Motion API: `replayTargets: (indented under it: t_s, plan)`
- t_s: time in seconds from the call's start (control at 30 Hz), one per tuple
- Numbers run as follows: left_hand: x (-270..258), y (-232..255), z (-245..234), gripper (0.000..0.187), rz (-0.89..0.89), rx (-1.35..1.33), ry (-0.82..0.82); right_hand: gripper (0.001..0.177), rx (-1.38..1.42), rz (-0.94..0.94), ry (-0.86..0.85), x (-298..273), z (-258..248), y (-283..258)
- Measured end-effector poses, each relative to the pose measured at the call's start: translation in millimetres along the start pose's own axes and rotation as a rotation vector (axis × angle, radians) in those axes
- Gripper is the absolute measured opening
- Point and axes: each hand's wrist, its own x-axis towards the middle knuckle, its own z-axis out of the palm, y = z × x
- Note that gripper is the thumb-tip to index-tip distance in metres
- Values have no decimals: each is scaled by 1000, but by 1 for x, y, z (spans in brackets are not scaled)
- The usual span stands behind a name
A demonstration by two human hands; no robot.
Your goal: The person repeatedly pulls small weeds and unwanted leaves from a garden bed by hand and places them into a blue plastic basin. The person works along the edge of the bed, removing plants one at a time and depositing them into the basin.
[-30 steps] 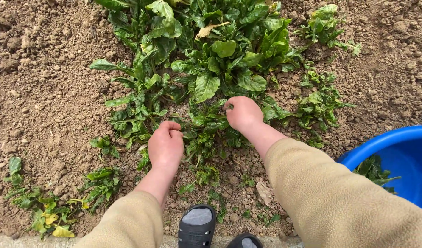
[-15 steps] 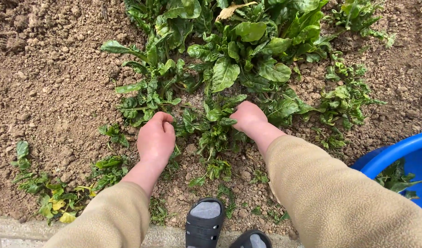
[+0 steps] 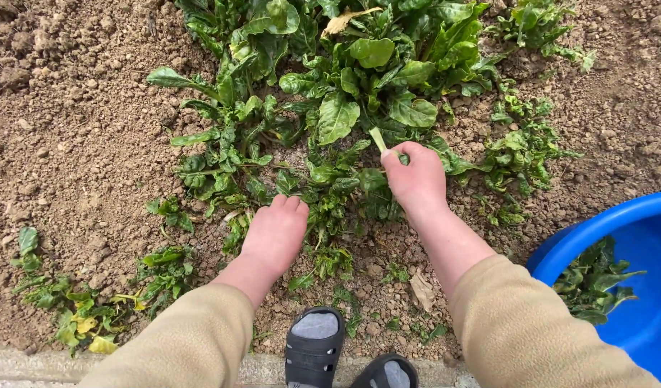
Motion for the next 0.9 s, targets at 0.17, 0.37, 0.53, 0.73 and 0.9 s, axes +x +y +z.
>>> replayTargets:
  t_s: [0.17,0.37,0.53,0.73,0.9]
  plan:
    - [7,26,-44,56,43,270,-377,15,396,39,75,-15,-8,17]
    - [25,19,21,39,-11,202,-349,16,426,49,21,-37,3,37]
    - [31,11,62,17,-245,-81,-154,14,435,51,21,-47,6,34]
    - [46,11,91,22,-379,-113,-232,14,445,35,-6,-45,9,37]
    - [20,31,53,26,-404,-124,-303,16,482,65,54,-51,-5,30]
